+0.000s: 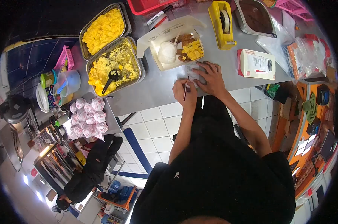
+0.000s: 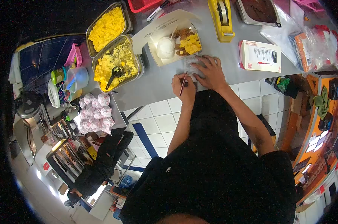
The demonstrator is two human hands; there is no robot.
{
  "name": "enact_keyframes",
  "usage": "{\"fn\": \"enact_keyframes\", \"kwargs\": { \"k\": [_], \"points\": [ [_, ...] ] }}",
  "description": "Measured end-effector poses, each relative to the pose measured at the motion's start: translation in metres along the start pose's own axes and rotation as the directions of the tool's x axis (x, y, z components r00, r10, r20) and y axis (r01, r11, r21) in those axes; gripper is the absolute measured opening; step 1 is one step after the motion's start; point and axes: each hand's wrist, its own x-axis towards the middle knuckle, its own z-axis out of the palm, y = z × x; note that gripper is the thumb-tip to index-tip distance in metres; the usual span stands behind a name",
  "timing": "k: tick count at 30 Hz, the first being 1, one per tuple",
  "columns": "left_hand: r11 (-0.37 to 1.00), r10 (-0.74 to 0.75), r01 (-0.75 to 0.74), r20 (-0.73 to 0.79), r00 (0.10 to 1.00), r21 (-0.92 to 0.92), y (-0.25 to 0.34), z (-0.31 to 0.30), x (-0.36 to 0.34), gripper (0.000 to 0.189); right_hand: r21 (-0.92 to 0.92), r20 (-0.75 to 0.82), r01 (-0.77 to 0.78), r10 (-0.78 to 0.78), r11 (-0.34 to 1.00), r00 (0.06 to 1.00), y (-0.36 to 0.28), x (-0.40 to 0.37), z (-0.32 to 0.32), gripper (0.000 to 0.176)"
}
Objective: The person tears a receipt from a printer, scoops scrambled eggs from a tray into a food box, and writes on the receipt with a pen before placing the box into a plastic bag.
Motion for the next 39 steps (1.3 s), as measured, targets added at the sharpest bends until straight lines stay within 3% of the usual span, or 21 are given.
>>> {"fn": "enact_keyframes", "kwargs": {
  "k": [7, 14, 22, 28, 32, 35, 39],
  "points": [
    [0.997, 0.069, -0.070, 0.030, 0.997, 0.039, -0.003, 0.002, -0.007, 0.015, -0.012, 0.025, -0.003, 0.003, 1.000, 1.000, 0.001, 0.000, 0.000, 0.052],
    [0.999, 0.001, -0.003, 0.058, 0.998, 0.036, 0.002, -0.006, -0.006, 0.011, -0.010, 0.030, 0.008, -0.008, 1.000, 1.000, 0.000, 0.001, -0.002, 0.047],
    [0.995, 0.098, -0.099, 0.040, 0.994, 0.023, 0.005, -0.005, -0.003, 0.011, -0.009, 0.026, 0.019, -0.019, 1.000, 0.999, 0.000, 0.001, -0.003, 0.047],
    [0.999, -0.027, 0.027, 0.013, 1.000, 0.019, 0.000, -0.007, 0.000, 0.010, -0.016, 0.012, 0.013, -0.013, 1.000, 1.000, -0.002, 0.001, -0.003, 0.047],
    [0.996, 0.087, -0.088, 0.072, 0.994, 0.002, 0.001, -0.006, -0.001, 0.013, -0.021, 0.019, 0.031, -0.031, 0.999, 0.999, -0.001, 0.001, -0.002, 0.047],
    [0.999, -0.019, 0.018, 0.011, 1.000, 0.032, -0.003, -0.004, -0.003, 0.014, -0.032, 0.014, 0.021, -0.020, 0.999, 1.000, 0.001, 0.000, -0.001, 0.047],
    [0.997, 0.069, -0.070, 0.035, 0.997, 0.021, -0.003, -0.008, -0.008, 0.011, -0.015, 0.028, 0.019, -0.018, 1.000, 0.999, -0.001, 0.001, -0.003, 0.047]
  ]
}}
